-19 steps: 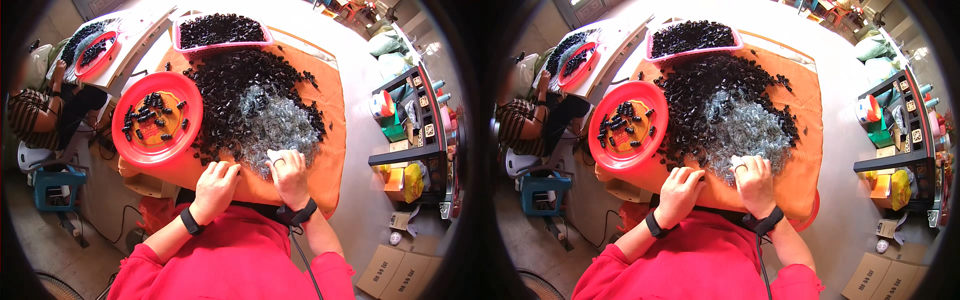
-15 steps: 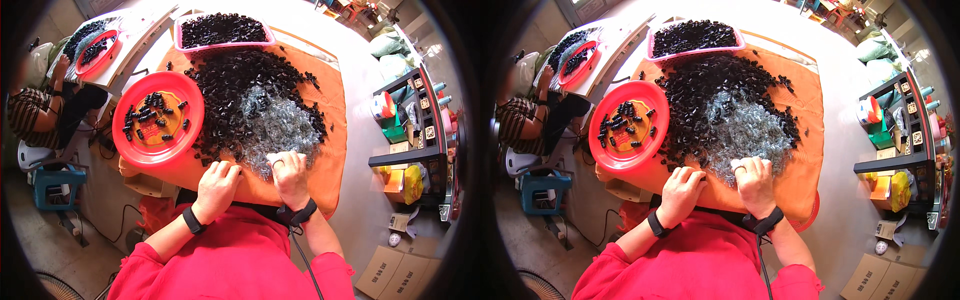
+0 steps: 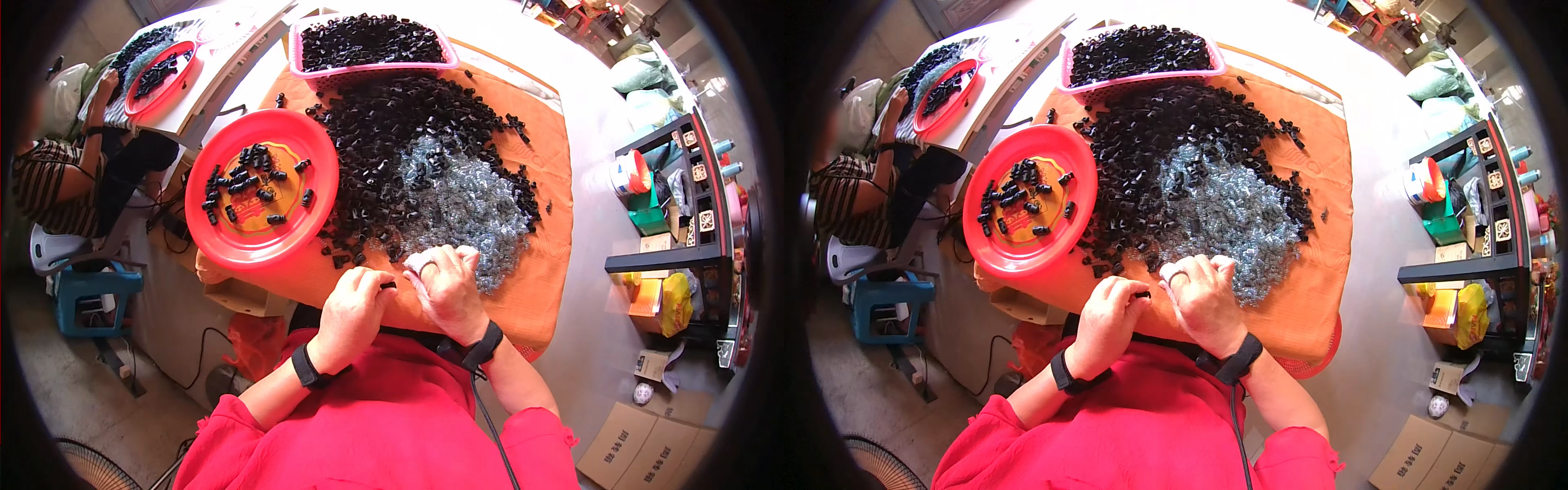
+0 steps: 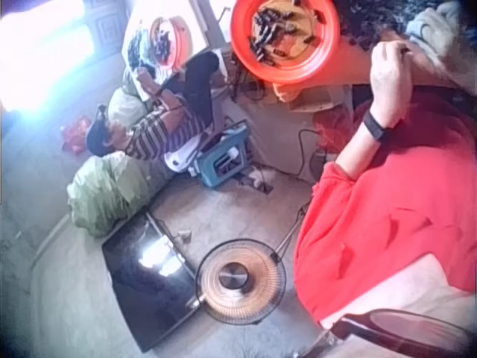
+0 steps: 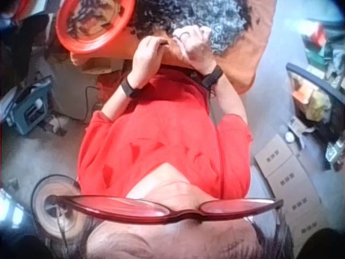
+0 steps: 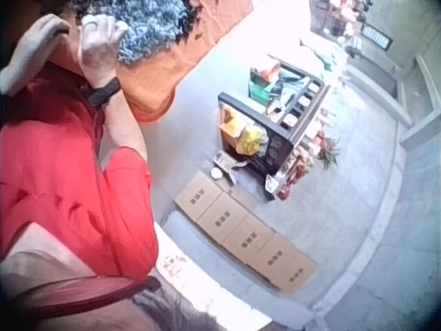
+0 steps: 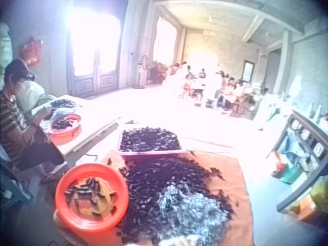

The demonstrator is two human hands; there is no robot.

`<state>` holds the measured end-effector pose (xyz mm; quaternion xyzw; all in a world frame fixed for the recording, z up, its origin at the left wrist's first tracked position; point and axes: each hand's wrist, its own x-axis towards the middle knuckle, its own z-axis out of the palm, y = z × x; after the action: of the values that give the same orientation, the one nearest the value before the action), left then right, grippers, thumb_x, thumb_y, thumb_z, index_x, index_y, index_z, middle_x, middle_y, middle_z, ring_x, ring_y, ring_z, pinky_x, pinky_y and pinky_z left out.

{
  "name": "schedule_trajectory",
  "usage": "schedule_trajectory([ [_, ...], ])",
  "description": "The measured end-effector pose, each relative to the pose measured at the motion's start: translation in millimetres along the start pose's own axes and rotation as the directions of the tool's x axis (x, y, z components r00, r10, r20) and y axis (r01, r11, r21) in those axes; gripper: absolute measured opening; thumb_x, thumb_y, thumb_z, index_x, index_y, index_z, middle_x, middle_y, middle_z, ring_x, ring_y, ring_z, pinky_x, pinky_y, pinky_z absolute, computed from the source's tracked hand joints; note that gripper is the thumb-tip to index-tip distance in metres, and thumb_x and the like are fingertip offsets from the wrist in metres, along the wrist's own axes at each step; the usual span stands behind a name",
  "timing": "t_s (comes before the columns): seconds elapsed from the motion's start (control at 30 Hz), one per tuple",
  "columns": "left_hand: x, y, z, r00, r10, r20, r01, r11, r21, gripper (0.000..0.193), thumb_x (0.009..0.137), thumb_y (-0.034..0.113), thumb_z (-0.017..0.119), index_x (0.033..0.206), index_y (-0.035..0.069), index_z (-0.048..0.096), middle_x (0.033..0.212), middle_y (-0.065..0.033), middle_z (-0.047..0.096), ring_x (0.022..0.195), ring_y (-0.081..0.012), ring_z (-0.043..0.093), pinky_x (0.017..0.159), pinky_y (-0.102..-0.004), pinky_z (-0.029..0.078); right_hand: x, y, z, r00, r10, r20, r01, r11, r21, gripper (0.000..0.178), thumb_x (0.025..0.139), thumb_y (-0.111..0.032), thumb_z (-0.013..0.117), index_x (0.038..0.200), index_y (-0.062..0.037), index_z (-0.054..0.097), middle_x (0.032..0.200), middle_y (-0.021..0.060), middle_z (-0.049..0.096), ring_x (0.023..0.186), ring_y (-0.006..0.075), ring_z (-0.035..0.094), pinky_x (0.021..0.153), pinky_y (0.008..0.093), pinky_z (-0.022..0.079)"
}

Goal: Manually assembling small black plastic components and metal spring-like parts at a manufacturing workstation.

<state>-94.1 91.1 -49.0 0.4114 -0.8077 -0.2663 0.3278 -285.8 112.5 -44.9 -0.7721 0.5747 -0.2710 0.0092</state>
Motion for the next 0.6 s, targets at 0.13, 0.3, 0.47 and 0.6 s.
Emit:
schedule_trajectory([
  [0.13, -6.0, -0.2, -5.5, 0.996, -0.06, 0.059, 0.063, 0.996, -0.057, 0.015, 0.09, 0.005, 0.072, 0.104, 0.002, 0.066, 0.093, -0.0135, 0.064, 0.086, -0.0274, 0.064, 0.076, -0.0357, 0.053, 4.2, -4.0, 5.3, 0.998, 0.025, 0.052, -0.022, 0.998, -0.055, 0.02, 0.085, -0.018, 0.076, 0.103, -0.012, 0.068, 0.095, 0.0008, 0.061, 0.093, 0.02, 0.059, 0.088, 0.0412, 0.035],
  [0.3, -3.5, 7.7, -17.1, 0.89, -0.32, 0.324, 0.455, 0.666, -0.591, 0.017, 0.104, 0.014, 0.062, 0.115, 0.002, 0.067, 0.092, -0.0035, 0.062, 0.085, -0.0135, 0.061, 0.079, -0.0276, 0.052, 6.3, -5.8, 7.0, 0.995, 0.042, 0.091, -0.031, 0.992, -0.121, 0.019, 0.087, -0.02, 0.071, 0.105, -0.0124, 0.067, 0.094, 0.0016, 0.059, 0.093, 0.0204, 0.058, 0.088, 0.0409, 0.035],
  [0.47, -1.8, -4.0, -22.8, 0.711, -0.284, 0.643, 0.69, 0.102, -0.717, 0.025, 0.108, 0.017, 0.055, 0.127, 0.004, 0.065, 0.096, 0.0007, 0.063, 0.084, -0.0087, 0.061, 0.084, -0.0262, 0.052, 4.4, -4.6, 7.0, 0.994, 0.024, 0.104, -0.012, 0.994, -0.113, 0.02, 0.086, -0.017, 0.072, 0.104, -0.0123, 0.066, 0.095, 0.0015, 0.061, 0.094, 0.02, 0.059, 0.088, 0.042, 0.036],
  [0.6, -8.2, -9.7, -16.7, 0.745, -0.232, 0.625, 0.652, 0.057, -0.756, 0.025, 0.107, 0.017, 0.057, 0.128, 0.003, 0.064, 0.1, -0.0019, 0.067, 0.089, -0.0098, 0.064, 0.085, -0.0272, 0.053, 0.9, 6.3, -1.9, 0.998, 0.047, -0.031, -0.049, 0.997, -0.068, 0.02, 0.085, -0.014, 0.074, 0.103, -0.013, 0.066, 0.095, 0.0006, 0.064, 0.091, 0.0196, 0.061, 0.088, 0.0416, 0.036],
])
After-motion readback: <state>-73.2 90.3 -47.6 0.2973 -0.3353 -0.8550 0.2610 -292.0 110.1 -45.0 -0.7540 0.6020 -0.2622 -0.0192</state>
